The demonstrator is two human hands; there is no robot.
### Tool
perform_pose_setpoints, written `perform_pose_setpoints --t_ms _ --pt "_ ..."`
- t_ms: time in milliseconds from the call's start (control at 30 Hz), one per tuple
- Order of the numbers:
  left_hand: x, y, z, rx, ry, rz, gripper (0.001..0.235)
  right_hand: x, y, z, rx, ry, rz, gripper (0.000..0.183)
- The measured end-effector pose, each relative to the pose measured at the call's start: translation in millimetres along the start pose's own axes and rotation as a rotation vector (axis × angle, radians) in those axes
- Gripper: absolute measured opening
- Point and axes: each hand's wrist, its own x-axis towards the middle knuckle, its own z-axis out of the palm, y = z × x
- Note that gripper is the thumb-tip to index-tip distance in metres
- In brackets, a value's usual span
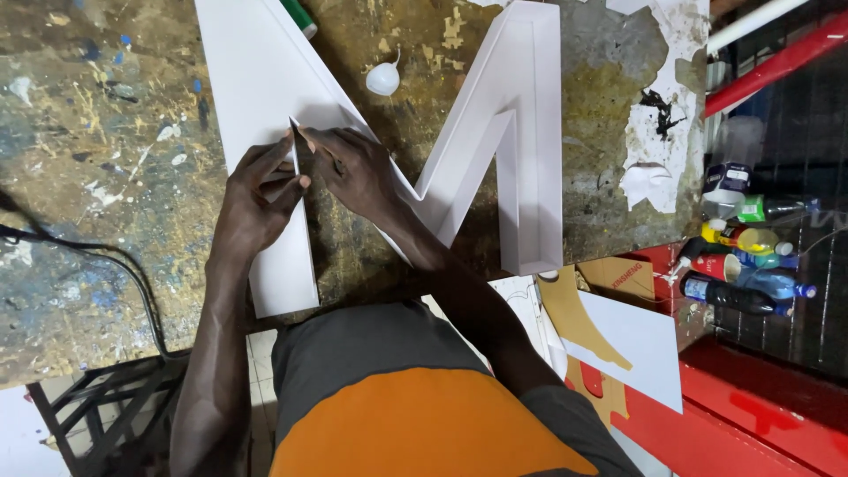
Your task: Assembling a 3D sign letter by applying adhesive to the edges and attaching side panels.
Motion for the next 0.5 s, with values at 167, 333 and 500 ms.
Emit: perform_pose_setpoints --t_ms 167,333,500 --pt "3.3 -1.0 -3.5 -0.002 -0.010 -0.006 0.062 -1.2 1.9 2.7 0.013 0.037 0.012 0.042" --pt "11.6 -0.2 -9.1 -0.041 -0.029 -0.016 0.060 -0.1 -3.4 4.1 0.017 0.077 0.066 0.041" --pt "17.3 -3.2 -13.7 -0.072 -0.061 -0.026 0.060 3.4 -17.2 1.4 0.090 0.093 0.170 0.030"
